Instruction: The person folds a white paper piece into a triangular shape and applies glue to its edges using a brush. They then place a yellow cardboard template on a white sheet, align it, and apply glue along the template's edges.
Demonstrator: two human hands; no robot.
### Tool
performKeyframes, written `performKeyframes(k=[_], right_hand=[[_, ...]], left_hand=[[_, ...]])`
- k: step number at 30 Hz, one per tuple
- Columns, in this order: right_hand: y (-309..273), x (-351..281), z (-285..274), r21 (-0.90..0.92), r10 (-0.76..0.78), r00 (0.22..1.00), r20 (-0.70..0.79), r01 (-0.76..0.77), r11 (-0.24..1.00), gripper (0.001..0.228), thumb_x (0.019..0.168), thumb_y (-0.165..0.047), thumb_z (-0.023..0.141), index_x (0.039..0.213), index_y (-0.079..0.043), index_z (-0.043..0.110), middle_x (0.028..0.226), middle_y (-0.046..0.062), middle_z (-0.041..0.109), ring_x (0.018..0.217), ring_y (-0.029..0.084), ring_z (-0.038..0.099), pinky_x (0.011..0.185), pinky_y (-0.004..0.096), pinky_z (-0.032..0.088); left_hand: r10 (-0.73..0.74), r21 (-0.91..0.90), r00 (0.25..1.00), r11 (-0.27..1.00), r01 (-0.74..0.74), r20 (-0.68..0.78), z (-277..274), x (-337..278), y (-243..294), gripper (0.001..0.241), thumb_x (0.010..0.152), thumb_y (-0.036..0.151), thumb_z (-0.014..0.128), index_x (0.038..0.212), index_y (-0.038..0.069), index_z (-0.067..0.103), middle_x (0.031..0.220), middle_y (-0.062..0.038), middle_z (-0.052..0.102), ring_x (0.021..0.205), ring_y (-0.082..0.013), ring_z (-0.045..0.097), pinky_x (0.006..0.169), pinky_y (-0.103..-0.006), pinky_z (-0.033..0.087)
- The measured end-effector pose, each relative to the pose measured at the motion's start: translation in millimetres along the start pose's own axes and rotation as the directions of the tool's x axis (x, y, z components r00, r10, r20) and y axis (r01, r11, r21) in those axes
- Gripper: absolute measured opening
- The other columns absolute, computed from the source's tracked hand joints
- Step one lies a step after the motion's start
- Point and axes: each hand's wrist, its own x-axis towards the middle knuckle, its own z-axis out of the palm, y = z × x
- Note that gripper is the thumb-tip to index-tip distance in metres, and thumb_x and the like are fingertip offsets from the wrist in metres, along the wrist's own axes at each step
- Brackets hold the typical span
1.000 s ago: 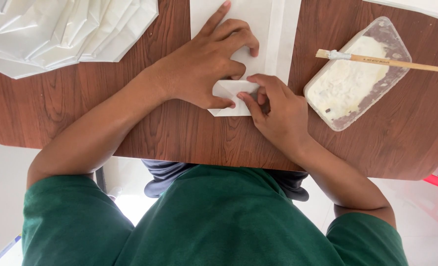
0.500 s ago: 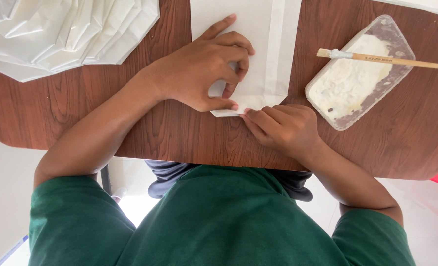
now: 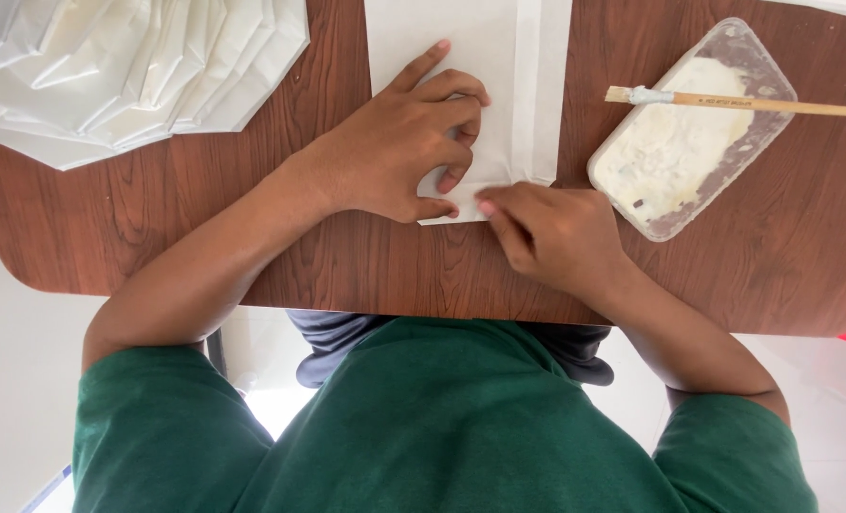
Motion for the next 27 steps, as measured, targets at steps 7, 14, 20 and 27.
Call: performKeyframes(k=[7,14,20,27], right_hand=[[-12,12,-11,0.090,0.401,0.899,0.175,-0.420,0.903,0.044,0.106,-0.028,0.049,0.139,0.000,0.049,0.127,0.020,0.045,0.108,0.036,0.059,0.044,0.043,0.053],[-10,6,-5,0.036,0.438,0.879,0.188,-0.452,0.891,0.075,0.107,-0.036,0.054,0.161,0.001,0.018,0.171,0.026,0.014,0.148,0.052,0.049,0.059,0.045,0.059],[-5,4,-5,0.113,0.483,0.845,0.231,-0.516,0.849,0.093,0.102,-0.038,0.062,0.162,-0.002,0.002,0.173,0.024,0.012,0.161,0.040,0.024,0.087,0.047,0.060],[-17,5,-12,0.641,0.553,0.827,0.101,-0.479,0.599,0.065,0.095,-0.012,0.070,0.150,-0.008,0.036,0.162,0.016,0.031,0.048,0.005,0.036,0.046,0.014,0.036]], left_hand=[[-0.026,0.039,1.000,0.999,0.026,0.000,1,1,1,0.045,0.066,0.053,0.093,0.061,0.015,0.069,0.100,-0.006,0.064,0.129,-0.0329,0.053,0.124,-0.0613,0.018],[-0.046,0.037,0.999,0.998,0.046,0.003,8,2,-2,0.049,0.067,0.058,0.092,0.060,0.016,0.068,0.098,-0.004,0.060,0.130,-0.0313,0.051,0.125,-0.0619,0.016],[-0.038,0.035,0.999,0.999,0.039,-0.013,6,1,1,0.052,0.069,0.056,0.092,0.057,0.017,0.059,0.096,-0.005,0.059,0.129,-0.0323,0.052,0.124,-0.0634,0.019],[-0.084,0.073,0.990,0.994,0.076,0.117,-5,2,6,0.051,0.061,0.058,0.094,0.058,0.016,0.065,0.093,-0.002,0.060,0.126,-0.0338,0.051,0.121,-0.0654,0.018]])
